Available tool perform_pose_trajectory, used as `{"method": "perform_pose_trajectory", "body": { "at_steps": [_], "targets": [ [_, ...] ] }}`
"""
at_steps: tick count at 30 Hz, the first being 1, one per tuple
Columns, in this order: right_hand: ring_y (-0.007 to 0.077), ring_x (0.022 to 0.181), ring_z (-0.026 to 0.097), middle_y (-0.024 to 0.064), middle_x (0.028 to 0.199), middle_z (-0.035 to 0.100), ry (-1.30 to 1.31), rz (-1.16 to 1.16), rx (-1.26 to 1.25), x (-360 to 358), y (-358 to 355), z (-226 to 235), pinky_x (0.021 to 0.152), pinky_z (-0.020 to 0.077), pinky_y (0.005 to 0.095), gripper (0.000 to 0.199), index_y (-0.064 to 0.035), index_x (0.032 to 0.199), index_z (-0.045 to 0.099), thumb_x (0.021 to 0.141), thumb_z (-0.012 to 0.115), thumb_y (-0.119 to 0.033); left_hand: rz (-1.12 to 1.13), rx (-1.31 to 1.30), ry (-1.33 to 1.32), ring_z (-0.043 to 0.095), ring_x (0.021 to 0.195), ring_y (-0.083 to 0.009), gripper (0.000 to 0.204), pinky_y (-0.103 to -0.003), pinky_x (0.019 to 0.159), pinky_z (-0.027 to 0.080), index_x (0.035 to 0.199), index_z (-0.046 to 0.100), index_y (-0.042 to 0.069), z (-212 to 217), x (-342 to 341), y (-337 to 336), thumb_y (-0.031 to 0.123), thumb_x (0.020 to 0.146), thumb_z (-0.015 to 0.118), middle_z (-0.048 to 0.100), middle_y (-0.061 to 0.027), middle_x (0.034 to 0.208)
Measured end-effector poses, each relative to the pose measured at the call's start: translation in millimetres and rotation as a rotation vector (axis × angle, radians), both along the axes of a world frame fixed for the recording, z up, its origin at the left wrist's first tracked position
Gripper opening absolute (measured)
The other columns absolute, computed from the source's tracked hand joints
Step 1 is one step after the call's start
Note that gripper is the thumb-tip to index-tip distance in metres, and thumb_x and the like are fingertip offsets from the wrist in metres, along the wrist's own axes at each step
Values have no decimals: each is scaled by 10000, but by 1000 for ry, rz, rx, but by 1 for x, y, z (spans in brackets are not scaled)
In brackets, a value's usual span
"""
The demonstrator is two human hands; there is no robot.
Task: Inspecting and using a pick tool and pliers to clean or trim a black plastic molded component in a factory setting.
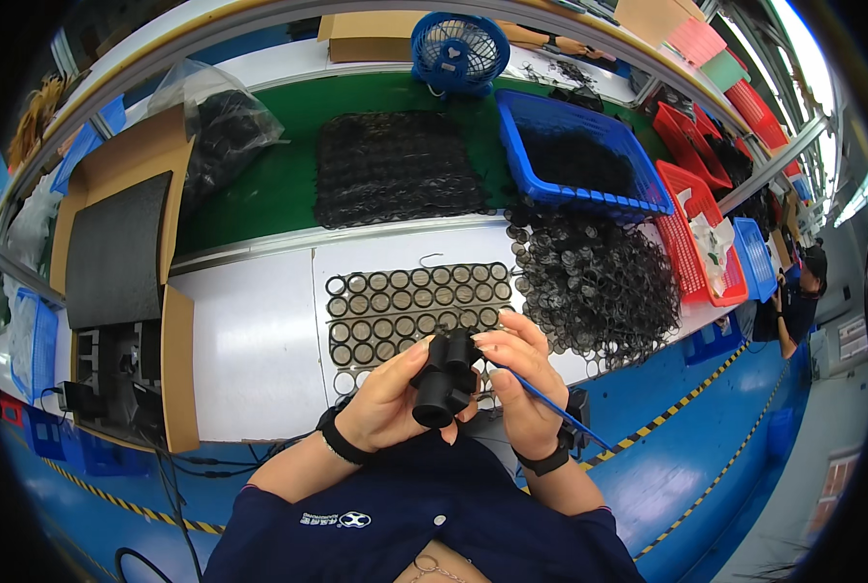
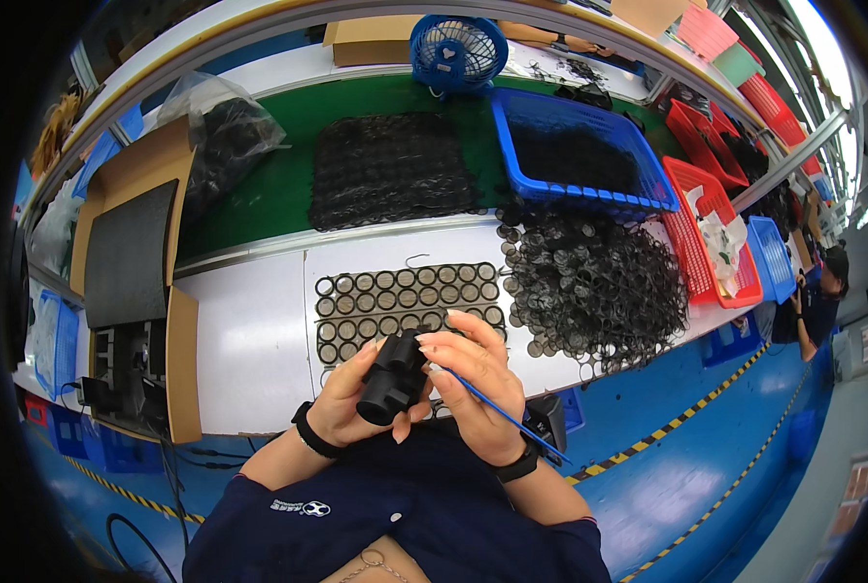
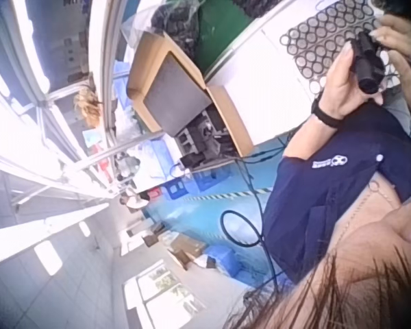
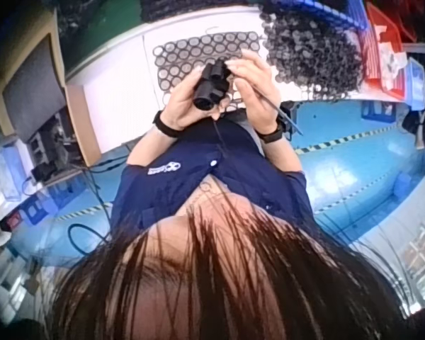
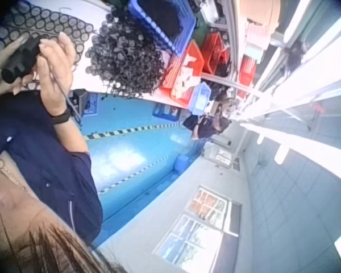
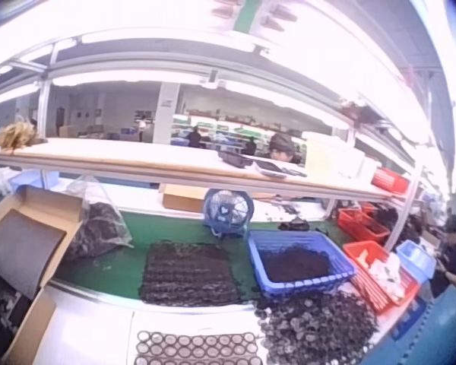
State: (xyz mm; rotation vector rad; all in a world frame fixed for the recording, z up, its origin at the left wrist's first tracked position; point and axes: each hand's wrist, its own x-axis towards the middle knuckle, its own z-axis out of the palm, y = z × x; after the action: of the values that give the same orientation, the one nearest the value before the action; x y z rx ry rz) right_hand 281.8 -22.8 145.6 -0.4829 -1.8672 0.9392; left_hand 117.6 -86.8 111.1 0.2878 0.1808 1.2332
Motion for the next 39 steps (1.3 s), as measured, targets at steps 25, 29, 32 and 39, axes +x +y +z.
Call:
{"method": "perform_pose_trajectory", "body": {
  "at_steps": [25, 29, 32, 39],
  "targets": [
    [287, 1035, 618, 91, 1028, 678, -253, -94, 529, -3, 10, 16, 927, 402, 390, 231, -39, 996, 671, 767, 701, -41, 26, 49, 121, 620, 791, -357, 398, -412, 564, 602, 1196, 426, -4, -4, -3, -1, 342, 1009, 365, 562, -234, 1007],
    [288, 996, 631, 119, 1006, 668, -212, -316, 642, -3, 25, 8, 858, 448, 396, 233, -19, 997, 661, 767, 675, 19, 29, 25, 150, 612, 760, -325, 424, -398, 551, 598, 1198, 434, 0, 3, -1, -1, 371, 1007, 364, 553, -232, 992],
    [317, 1071, 607, 161, 1068, 658, -28, -387, 201, 8, 28, 5, 933, 454, 385, 178, 33, 1030, 646, 858, 599, 34, 6, 14, 52, 595, 749, -293, 474, -375, 556, 597, 1232, 431, 9, 0, -1, 0, 415, 1010, 329, 532, -217, 994],
    [303, 1130, 573, 141, 1092, 666, 117, -31, -138, 1, 4, -3, 980, 431, 387, 182, 23, 1060, 652, 895, 595, -32, -42, -32, 25, 579, 779, -273, 536, -348, 566, 593, 1290, 423, 32, -2, 0, 1, 464, 1011, 272, 509, -191, 1022]
  ]
}}
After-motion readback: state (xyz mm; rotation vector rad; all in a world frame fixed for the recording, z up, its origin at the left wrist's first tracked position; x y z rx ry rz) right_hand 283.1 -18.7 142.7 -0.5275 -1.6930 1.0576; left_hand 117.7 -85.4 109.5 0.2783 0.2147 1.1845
